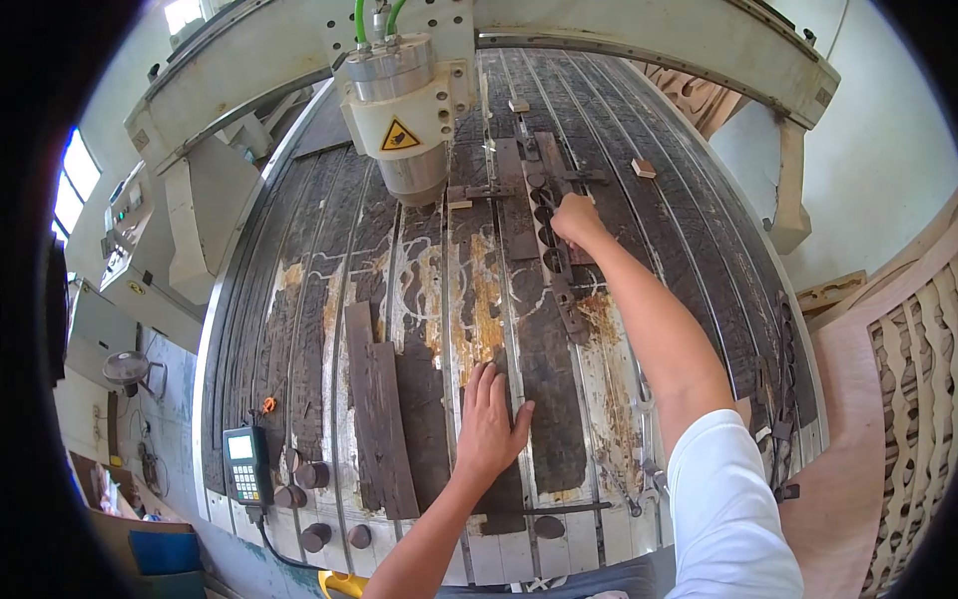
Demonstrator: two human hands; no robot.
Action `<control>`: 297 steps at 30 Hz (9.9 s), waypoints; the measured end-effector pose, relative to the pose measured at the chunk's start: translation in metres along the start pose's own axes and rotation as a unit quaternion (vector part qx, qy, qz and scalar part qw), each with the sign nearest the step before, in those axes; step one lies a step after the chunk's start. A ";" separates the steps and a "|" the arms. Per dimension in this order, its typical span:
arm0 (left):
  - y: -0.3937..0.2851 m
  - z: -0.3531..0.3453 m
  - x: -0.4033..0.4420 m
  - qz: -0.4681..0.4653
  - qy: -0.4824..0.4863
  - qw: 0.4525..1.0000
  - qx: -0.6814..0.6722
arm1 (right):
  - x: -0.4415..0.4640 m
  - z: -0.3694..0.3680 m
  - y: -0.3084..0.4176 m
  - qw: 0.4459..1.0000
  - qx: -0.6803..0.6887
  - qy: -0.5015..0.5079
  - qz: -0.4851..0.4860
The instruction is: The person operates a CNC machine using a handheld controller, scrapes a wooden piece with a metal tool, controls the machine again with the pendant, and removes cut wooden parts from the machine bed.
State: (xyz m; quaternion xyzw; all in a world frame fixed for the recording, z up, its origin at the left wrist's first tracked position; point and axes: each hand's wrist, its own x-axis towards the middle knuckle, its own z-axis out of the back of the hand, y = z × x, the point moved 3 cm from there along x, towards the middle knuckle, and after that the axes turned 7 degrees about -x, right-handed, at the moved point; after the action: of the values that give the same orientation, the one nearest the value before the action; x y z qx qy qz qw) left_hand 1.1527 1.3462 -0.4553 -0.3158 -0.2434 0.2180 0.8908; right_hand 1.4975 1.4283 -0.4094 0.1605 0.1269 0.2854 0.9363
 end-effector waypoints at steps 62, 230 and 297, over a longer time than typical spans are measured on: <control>-0.026 0.021 -0.020 0.168 -0.133 0.899 -0.383 | -0.418 0.071 -0.045 0.906 0.313 -0.020 0.283; 0.095 0.046 0.089 0.263 -0.035 0.939 0.220 | 0.043 0.014 -0.034 0.936 0.231 -0.154 0.216; 0.093 0.054 0.088 0.243 -0.050 0.951 0.185 | -0.052 0.101 0.023 0.785 0.568 0.227 0.098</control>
State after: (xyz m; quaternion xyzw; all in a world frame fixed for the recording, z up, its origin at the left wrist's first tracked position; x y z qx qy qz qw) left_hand 1.1695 1.4845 -0.4544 -0.1832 -0.1591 0.4845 0.8405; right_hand 1.4773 1.3932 -0.3011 0.6056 0.4586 0.2803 0.5869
